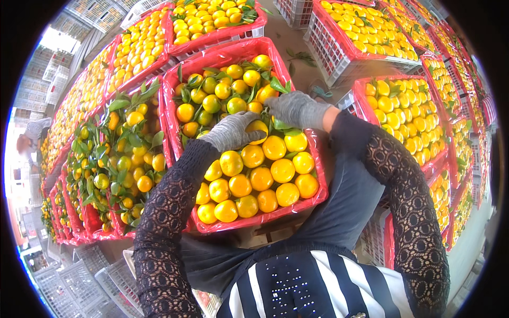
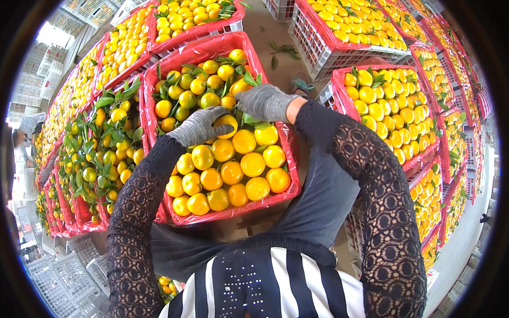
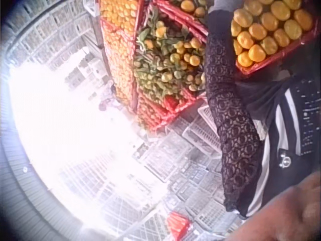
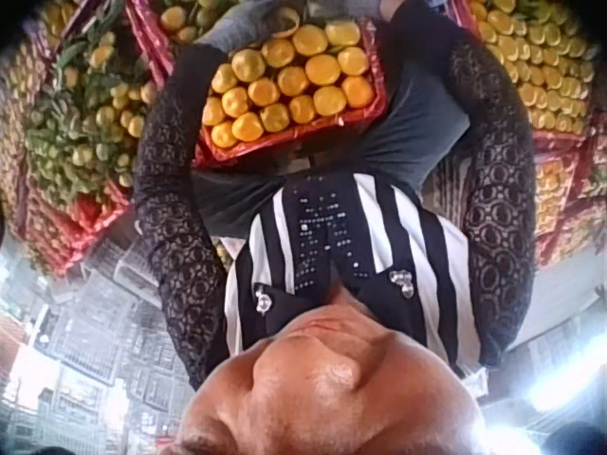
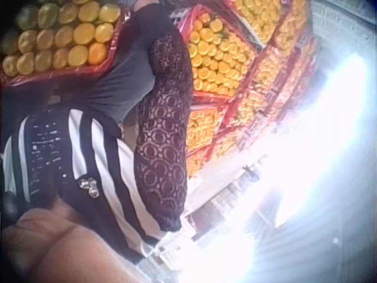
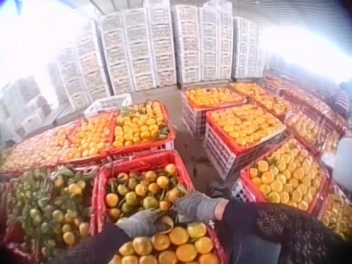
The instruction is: The person sits among red crates of oranges and repeatedly picks individual fruits, removes leaves, and transfers them into a white basket. The person continues this sorting process across multiple crates.
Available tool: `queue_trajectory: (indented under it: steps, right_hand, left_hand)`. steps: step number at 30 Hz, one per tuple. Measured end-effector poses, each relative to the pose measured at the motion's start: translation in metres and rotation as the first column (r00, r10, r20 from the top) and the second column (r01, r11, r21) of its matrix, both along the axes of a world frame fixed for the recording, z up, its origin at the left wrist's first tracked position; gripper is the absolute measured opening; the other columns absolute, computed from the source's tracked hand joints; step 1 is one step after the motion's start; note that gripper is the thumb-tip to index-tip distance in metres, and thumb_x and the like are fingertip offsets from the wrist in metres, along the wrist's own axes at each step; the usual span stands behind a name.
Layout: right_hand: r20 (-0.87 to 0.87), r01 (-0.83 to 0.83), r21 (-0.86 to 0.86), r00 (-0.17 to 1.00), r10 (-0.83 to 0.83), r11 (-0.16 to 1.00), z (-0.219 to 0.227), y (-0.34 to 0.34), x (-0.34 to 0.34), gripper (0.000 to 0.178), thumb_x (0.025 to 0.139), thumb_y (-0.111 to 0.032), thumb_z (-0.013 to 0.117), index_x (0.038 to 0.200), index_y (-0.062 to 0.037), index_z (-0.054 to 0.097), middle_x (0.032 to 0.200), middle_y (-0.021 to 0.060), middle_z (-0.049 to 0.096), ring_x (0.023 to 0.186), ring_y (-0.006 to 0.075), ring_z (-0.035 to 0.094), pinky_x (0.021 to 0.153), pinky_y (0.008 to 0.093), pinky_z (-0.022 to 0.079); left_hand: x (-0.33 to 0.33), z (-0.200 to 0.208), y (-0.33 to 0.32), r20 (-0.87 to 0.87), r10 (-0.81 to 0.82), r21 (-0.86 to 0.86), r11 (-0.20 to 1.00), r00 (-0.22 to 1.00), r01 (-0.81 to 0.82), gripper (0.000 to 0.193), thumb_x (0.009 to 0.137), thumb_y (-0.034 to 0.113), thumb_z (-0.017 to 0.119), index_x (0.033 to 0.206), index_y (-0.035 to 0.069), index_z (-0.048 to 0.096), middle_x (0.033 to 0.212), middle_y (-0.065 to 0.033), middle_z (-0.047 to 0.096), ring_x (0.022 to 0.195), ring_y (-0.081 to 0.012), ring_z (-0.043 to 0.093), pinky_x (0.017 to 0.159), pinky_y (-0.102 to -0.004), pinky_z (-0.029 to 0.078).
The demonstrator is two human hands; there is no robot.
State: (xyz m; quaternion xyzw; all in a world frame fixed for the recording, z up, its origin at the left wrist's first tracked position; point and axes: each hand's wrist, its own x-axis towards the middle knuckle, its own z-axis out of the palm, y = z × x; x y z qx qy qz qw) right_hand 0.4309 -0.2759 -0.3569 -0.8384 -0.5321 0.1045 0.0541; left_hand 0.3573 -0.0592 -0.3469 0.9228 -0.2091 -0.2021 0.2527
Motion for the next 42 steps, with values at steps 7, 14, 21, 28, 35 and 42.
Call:
queue_trajectory:
  steps: [7,14,21,28,35,42]
  right_hand:
    - [-0.064,0.118,0.007,0.991,-0.117,0.993,-0.020,0.000,0.005,0.022,0.088,-0.022,0.054,0.094,-0.0035,0.064,0.084,0.0190,0.065,0.081,0.0365,0.064,0.073,0.0455,0.052]
    - [0.002,0.037,0.142,0.999,-0.038,0.989,-0.022,-0.008,0.005,0.028,0.089,-0.019,0.054,0.114,-0.0069,0.059,0.101,0.0145,0.065,0.098,0.0331,0.062,0.084,0.0417,0.050]
    - [-0.453,0.245,0.219,0.883,-0.124,0.945,-0.042,-0.010,-0.010,0.055,0.097,-0.018,0.051,0.146,-0.0017,0.034,0.143,0.0142,0.046,0.130,0.0238,0.046,0.108,0.0350,0.035]
    - [-0.053,-0.062,0.246,0.996,0.077,0.967,-0.049,-0.016,-0.003,0.041,0.099,-0.023,0.048,0.135,-0.0049,0.049,0.135,0.0143,0.054,0.127,0.0310,0.049,0.107,0.0396,0.036]
    - [0.016,-0.095,0.202,0.995,0.094,0.975,-0.061,-0.025,0.006,0.040,0.099,-0.022,0.047,0.135,-0.0038,0.049,0.135,0.0150,0.053,0.127,0.0317,0.049,0.108,0.0402,0.036]
    - [0.048,-0.113,0.227,0.993,0.105,0.967,-0.046,-0.021,-0.012,0.043,0.096,-0.018,0.052,0.136,-0.0018,0.047,0.137,0.0170,0.050,0.130,0.0321,0.044,0.111,0.0425,0.032]
  left_hand:
    - [0.001,-0.007,-0.019,-0.068,0.378,-0.207,0.900,0.923,-0.384,0.052,0.077,0.030,0.078,0.114,-0.001,0.060,0.101,-0.0177,0.067,0.096,-0.0274,0.065,0.085,-0.0371,0.050]
    - [0.001,-0.038,-0.034,-0.075,0.304,-0.269,0.911,0.950,-0.313,0.061,0.076,0.039,0.076,0.121,0.001,0.058,0.111,-0.0213,0.065,0.106,-0.0337,0.062,0.091,-0.0409,0.048]
    - [-0.005,-0.038,-0.035,-0.010,0.355,-0.196,0.916,0.935,-0.350,0.034,0.072,0.032,0.072,0.091,0.004,0.072,0.090,-0.0174,0.071,0.085,-0.0272,0.068,0.077,-0.0376,0.053]
    - [-0.195,0.047,0.048,0.173,0.857,-0.828,0.393,0.485,-0.401,0.032,0.084,0.019,0.064,0.109,-0.001,0.061,0.108,-0.0161,0.064,0.099,-0.0294,0.063,0.086,-0.0406,0.052]
    - [-0.571,-0.053,0.256,0.125,0.871,-0.012,-0.477,-0.474,-0.879,0.030,0.088,0.028,0.061,0.107,0.006,0.057,0.095,-0.0171,0.063,0.085,-0.0281,0.061,0.075,-0.0391,0.049]
    - [-0.635,-0.261,0.275,0.054,0.964,0.639,-0.233,-0.259,-0.733,0.080,0.078,0.061,0.061,0.136,0.007,0.048,0.122,-0.0240,0.061,0.113,-0.0382,0.059,0.093,-0.0461,0.047]
